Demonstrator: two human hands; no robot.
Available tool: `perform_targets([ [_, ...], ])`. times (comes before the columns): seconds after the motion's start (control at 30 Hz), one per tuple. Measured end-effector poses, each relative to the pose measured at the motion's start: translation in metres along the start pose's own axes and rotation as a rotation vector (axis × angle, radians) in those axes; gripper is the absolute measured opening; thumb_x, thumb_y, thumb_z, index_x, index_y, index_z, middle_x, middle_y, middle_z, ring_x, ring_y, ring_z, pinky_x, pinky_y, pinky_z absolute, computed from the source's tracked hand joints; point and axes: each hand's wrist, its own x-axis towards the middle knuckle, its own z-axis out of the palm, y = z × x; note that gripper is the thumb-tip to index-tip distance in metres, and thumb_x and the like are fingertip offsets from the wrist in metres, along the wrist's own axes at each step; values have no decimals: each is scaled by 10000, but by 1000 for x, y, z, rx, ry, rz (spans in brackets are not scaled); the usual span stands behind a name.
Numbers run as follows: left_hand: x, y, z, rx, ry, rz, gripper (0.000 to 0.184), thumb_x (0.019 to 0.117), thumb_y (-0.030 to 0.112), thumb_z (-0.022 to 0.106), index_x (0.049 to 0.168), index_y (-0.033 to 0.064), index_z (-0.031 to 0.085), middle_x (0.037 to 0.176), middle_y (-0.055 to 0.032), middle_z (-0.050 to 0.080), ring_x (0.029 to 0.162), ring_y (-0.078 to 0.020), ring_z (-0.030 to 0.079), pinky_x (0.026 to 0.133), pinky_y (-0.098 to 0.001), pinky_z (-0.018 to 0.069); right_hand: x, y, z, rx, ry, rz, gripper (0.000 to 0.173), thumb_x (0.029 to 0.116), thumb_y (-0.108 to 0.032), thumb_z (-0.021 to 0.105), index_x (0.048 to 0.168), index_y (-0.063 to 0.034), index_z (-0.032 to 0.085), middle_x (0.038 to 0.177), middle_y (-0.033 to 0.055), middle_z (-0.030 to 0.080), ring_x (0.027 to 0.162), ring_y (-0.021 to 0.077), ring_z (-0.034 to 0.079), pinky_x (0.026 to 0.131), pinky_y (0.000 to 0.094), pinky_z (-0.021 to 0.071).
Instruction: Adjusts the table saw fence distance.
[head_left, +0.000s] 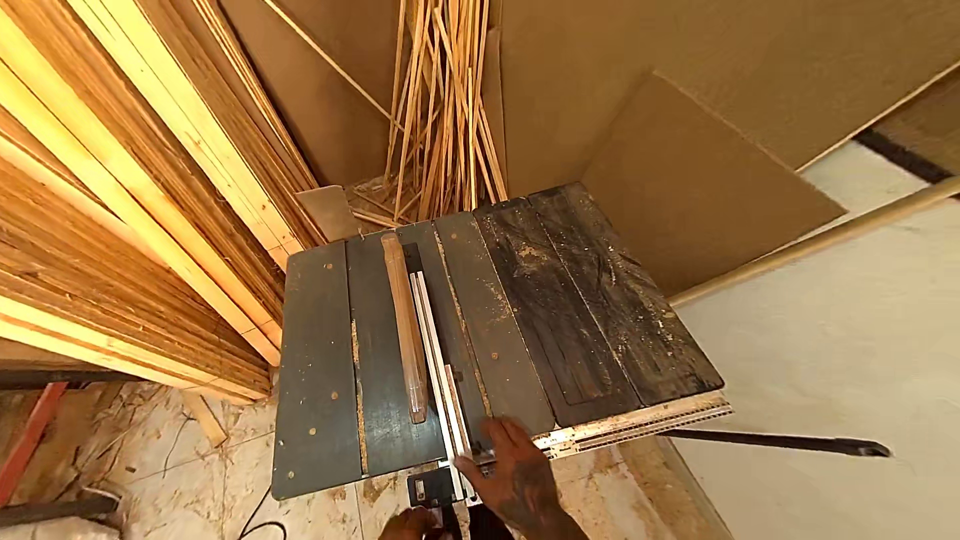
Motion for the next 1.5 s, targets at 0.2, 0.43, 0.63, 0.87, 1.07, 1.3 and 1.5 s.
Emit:
perform_targets([
  [0.2,56,6,2,242,436,547,924,848,769,610,1440,60,583,1562,-129,502,1522,-294,361,1269,-575,210,50,-31,31,-102,-215,202,910,715,-783,625,1417,-204,611,1300,67,641,1072,232,676,827,455,592],
  [0.43,89,20,26,160,318,635,960,869,780,576,1494,53,520,1625,-101,422,1576,-256,237,1296,-535,166,41,-7,26,-134,0,210,688,775,-641,641,1259,-159,727,1106,48,711,910,197,711,756,415,604],
  [0.63,100,37,20,192,248,667,899,883,772,563,1503,121,529,1625,-28,433,1580,-208,222,1296,-577,103,44,4,20,-168,57,247,644,774,-632,637,1207,-168,746,1080,34,720,902,195,714,731,425,604],
  [0.87,56,21,-27,-276,365,355,561,900,465,778,1308,94,674,1240,-30,724,1206,-150,662,1107,-431,522,41,21,6,-57,-64,286,1028,720,-924,532,1418,-174,623,1268,43,681,1061,215,691,850,455,600],
  [1.07,62,25,-104,-119,664,411,751,846,466,836,1399,42,559,1130,-84,692,1005,-153,692,892,-377,617,19,72,-11,145,50,108,859,846,-820,562,1381,-153,649,1175,33,704,806,127,690,686,376,621],
  [1.3,93,45,-101,249,685,447,616,929,597,670,1455,286,593,1128,-54,714,873,-159,707,711,-367,622,20,117,-24,173,-40,9,759,899,-744,571,1390,-168,634,1126,25,717,733,119,671,639,352,601],
  [1.5,75,93,-173,107,806,519,443,989,430,667,1338,157,679,1134,-83,722,955,-179,720,797,-403,638,24,122,-40,239,-59,-17,668,910,-660,644,1374,-179,646,1095,-8,722,731,84,675,634,318,610],
])
